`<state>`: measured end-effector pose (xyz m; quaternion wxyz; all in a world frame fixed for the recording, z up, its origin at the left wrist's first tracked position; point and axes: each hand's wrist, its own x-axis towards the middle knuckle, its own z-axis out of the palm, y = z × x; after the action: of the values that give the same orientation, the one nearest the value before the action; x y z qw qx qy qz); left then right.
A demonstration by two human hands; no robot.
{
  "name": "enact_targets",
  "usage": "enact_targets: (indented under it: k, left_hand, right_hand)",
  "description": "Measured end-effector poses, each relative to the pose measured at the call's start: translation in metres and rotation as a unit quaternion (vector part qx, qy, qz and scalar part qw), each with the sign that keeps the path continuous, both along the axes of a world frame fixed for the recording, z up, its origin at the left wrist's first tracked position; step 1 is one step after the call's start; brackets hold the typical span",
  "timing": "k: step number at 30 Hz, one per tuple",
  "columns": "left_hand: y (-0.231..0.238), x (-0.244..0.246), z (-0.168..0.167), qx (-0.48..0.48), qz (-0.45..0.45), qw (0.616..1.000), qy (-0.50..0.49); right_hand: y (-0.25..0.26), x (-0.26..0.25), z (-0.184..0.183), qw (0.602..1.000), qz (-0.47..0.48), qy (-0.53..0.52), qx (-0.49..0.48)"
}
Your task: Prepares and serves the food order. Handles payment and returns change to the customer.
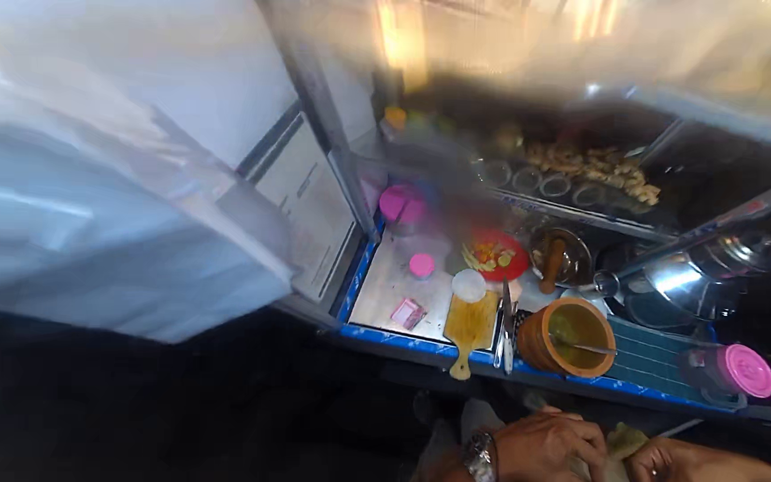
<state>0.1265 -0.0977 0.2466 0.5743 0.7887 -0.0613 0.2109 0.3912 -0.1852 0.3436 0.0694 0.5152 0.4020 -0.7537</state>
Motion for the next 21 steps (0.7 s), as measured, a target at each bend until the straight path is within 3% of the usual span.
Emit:
enact_targets:
  k: [4,7,9,12,15,18,21]
  left_hand:
    - [0.012,-0.062,-0.029,-0.047,0.075,0.995,0.052]
    - [-0.003,-0.091,-0.052,-0.148,0.093,0.984,0.047]
    - [-0.013,-0.105,-0.065,-0.221,0.127,0.966,0.043]
    - [-0.011,-0.126,-0.078,-0.278,0.244,0.924,0.091]
    - [0.004,-0.136,-0.092,-0.300,0.405,0.844,0.182]
    - [0.016,-0.138,-0.103,-0.344,0.528,0.746,0.215]
    - [0.023,-0.140,-0.109,-0.376,0.563,0.705,0.212]
  right_hand:
    - [0.006,0.021,-0.002,0.998,0.045,-0.001,-0.049]
    - [0.018,0.011,-0.009,0.994,0.103,-0.005,-0.046]
    - [0.038,-0.010,-0.016,0.987,0.158,-0.037,0.021]
    - [0.088,-0.069,-0.040,0.952,0.169,-0.155,0.204]
    - [0.146,-0.153,-0.096,0.923,0.048,-0.195,0.328]
    - [0.204,-0.225,-0.173,0.924,-0.095,-0.183,0.322]
    - [0.245,-0.265,-0.242,0.890,-0.128,-0.254,0.357]
